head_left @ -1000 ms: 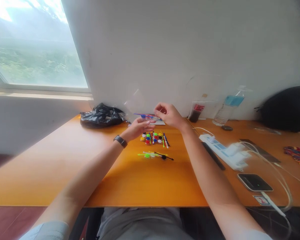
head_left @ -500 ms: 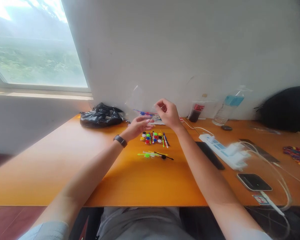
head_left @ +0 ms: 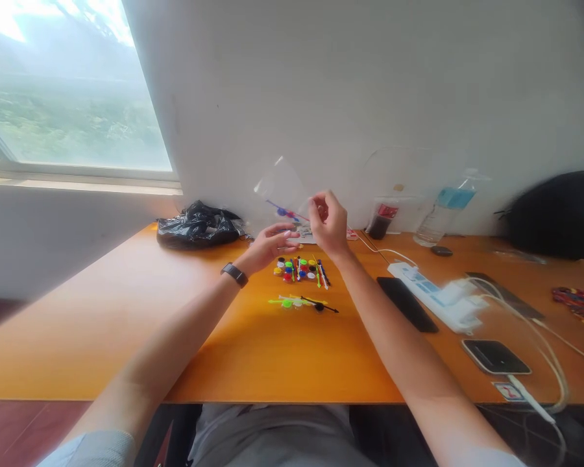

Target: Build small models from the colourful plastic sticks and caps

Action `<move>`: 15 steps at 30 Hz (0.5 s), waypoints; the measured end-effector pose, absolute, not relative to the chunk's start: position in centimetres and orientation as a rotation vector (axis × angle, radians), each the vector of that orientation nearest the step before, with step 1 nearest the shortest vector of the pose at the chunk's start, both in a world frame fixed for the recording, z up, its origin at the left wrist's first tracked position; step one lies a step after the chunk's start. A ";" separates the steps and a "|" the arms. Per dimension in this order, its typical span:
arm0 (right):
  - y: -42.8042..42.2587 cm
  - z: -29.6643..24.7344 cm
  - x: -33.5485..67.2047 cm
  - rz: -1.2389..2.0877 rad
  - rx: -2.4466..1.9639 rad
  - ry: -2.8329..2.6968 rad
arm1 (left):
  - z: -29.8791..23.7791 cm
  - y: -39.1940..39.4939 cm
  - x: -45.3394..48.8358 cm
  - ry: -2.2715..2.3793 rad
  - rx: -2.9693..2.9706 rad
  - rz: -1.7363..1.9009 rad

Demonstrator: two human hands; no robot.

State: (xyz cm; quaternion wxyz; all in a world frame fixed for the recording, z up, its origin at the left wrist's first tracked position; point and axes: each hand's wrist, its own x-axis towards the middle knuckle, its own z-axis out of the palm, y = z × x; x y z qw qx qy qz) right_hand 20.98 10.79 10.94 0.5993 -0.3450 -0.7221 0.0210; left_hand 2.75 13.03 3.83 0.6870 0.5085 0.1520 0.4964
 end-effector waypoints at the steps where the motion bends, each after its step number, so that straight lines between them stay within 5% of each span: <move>1: 10.8 10.9 21.0 0.072 -0.788 -1.687 | 3.9 13.0 2.8 0.332 1.137 1.106; 15: 10.8 10.5 20.8 0.148 -0.829 -1.859 | 4.1 12.7 3.0 0.316 1.151 1.116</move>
